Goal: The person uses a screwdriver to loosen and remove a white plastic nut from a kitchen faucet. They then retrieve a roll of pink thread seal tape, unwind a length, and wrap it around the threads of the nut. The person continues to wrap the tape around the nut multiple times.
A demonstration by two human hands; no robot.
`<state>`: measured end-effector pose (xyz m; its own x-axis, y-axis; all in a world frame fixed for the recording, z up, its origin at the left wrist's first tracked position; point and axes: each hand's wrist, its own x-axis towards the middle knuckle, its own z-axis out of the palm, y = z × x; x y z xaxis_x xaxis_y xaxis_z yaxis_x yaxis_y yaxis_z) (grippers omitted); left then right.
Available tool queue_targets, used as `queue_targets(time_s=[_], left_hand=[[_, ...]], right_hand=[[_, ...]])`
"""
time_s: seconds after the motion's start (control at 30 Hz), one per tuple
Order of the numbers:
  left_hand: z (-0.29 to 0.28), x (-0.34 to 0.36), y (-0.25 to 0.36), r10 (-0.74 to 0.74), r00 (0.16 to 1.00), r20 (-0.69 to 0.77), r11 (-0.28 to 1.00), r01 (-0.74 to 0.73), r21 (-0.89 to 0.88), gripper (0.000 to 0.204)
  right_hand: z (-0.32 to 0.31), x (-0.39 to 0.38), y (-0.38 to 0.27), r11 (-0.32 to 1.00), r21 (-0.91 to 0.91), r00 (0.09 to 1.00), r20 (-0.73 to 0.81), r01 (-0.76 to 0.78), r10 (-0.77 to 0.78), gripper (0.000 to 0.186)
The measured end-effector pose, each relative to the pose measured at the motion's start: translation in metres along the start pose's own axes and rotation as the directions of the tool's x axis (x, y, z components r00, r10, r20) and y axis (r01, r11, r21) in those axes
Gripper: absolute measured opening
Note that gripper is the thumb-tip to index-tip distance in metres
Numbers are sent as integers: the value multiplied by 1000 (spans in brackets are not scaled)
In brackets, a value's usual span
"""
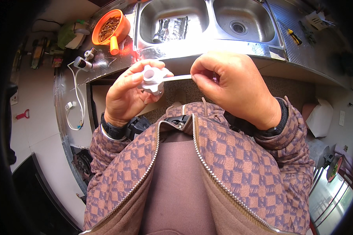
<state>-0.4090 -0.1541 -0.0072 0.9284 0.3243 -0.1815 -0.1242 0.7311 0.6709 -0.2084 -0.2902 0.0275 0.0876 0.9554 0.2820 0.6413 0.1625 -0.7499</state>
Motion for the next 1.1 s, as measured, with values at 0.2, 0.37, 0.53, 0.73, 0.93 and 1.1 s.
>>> queue_targets(time_s=[0.2, 0.37, 0.53, 0.73, 0.93, 1.1], left_hand=[[-3, 5, -4, -67, 994, 91, 996, 72, -52, 43], [-3, 7, -5, -132, 983, 128, 991, 130, 21, 49], [-2, 9, -14, -101, 976, 192, 995, 101, 12, 50], [-5, 10, -14, -133, 951, 279, 990, 116, 78, 69], [-2, 9, -15, -79, 942, 327, 996, 63, 60, 74], [-2, 13, -13, -91, 928, 360, 993, 55, 107, 85]], right_hand=[[-4, 1, 1, 996, -75, 998, -21, 56, -58, 8], [-6, 3, 1, 988, -118, 995, -19, 99, -102, 8], [-7, 4, 0, 983, -129, 990, -11, 135, -137, 10], [-4, 7, -5, 978, -116, 984, -19, 172, -176, 11], [-2, 10, -9, 974, -135, 982, -25, 181, -186, 13], [1, 13, -11, 959, -122, 965, -24, 256, -261, 14]])
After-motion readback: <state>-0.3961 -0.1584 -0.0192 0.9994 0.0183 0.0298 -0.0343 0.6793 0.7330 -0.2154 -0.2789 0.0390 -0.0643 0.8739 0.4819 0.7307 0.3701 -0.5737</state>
